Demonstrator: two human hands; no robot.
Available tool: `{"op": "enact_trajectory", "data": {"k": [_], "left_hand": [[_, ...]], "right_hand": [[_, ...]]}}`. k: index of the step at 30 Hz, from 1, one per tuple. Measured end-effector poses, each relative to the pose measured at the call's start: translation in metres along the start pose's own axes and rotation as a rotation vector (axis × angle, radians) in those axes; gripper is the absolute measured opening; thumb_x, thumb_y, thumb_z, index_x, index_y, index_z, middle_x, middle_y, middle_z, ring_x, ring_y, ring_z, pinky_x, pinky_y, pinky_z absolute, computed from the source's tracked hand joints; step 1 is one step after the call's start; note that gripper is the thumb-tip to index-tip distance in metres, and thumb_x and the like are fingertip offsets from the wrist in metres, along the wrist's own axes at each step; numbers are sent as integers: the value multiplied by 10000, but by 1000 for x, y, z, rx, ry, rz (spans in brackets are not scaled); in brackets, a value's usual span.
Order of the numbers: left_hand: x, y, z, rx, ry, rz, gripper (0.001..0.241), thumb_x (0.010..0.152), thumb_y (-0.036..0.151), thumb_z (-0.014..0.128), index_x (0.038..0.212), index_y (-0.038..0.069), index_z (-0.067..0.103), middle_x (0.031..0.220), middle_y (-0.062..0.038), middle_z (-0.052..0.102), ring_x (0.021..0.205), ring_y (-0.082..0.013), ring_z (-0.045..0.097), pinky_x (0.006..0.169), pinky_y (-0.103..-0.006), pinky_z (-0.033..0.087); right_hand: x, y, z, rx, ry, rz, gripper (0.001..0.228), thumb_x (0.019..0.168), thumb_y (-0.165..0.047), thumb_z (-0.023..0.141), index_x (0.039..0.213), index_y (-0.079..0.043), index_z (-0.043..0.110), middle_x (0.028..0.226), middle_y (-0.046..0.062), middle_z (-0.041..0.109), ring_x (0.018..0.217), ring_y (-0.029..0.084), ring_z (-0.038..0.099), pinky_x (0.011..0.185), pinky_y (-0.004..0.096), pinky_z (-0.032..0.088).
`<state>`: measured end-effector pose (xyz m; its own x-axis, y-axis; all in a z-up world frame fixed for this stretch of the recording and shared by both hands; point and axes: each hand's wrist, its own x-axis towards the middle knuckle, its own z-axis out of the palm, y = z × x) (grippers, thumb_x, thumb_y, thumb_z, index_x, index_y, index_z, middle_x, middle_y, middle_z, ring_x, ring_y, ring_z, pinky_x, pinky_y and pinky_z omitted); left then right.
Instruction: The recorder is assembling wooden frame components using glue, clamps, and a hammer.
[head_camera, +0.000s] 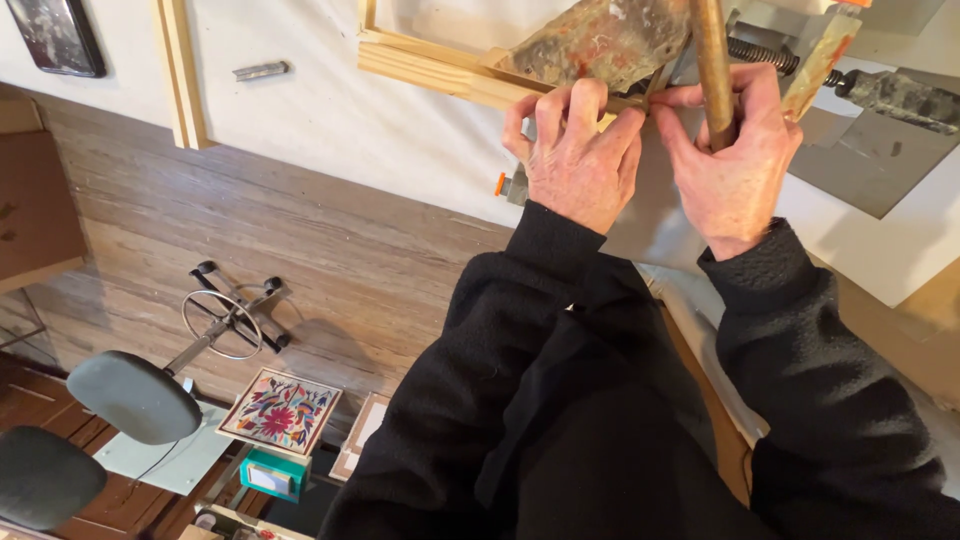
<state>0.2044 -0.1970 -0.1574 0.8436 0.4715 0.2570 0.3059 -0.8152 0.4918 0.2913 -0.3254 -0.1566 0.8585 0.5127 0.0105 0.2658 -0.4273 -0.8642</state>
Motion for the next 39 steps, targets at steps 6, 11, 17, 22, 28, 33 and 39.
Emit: {"op": "enact_trajectory", "data": {"k": [6,11,17,22,28,33,39], "left_hand": [[4,-4,-4,-9,30,20,166,887,199,795,1033,170,723,1191,19,484,1229,-206,480,1128,-511,277],[4,-4,0,-30,24,55,143,863,185,795,971,163,704,1152,11,478,1200,-216,499,1153,-545,292],[3,-7,1,-45,20,79,168,823,167,802,950,158,693,1168,6,480,1205,-224,479,1137,-554,275],[4,-7,3,-55,12,64,154,829,162,809,936,164,698,1151,25,470,1211,-214,471,1148,-551,277],[5,-7,3,-80,33,75,141,828,169,809,923,159,705,1153,28,486,1206,-219,470,1132,-554,275],[3,-8,5,-58,58,87,138,813,161,814,905,165,710,1149,31,485,1191,-215,473,1127,-553,284],[3,-10,7,-65,77,101,158,802,160,825,911,154,710,1166,30,481,1191,-221,471,1123,-547,286]], "right_hand": [[1,-4,0,3,-12,47,325,1044,60,828,1098,9,512,1006,31,795,610,16,492,592,182,425],[0,-4,1,54,-18,69,317,1056,65,818,1103,7,510,1019,34,797,603,13,489,573,183,406],[-28,-26,-28,88,-23,-20,199,1147,42,686,1254,63,519,1127,99,764,909,52,630,835,215,521],[-113,-45,-68,-27,18,241,283,1180,-141,584,1411,22,570,923,2,639,736,26,536,709,195,467],[-179,-36,-59,29,36,491,355,1108,-141,581,1434,1,587,903,-29,595,697,27,486,661,192,435],[-192,-38,-52,44,31,519,367,1088,-129,594,1434,-8,585,901,-30,600,712,27,494,665,186,442],[-189,-39,-53,-165,-1,442,351,1081,-125,640,1411,-14,596,929,53,636,772,116,561,761,257,494]]}}
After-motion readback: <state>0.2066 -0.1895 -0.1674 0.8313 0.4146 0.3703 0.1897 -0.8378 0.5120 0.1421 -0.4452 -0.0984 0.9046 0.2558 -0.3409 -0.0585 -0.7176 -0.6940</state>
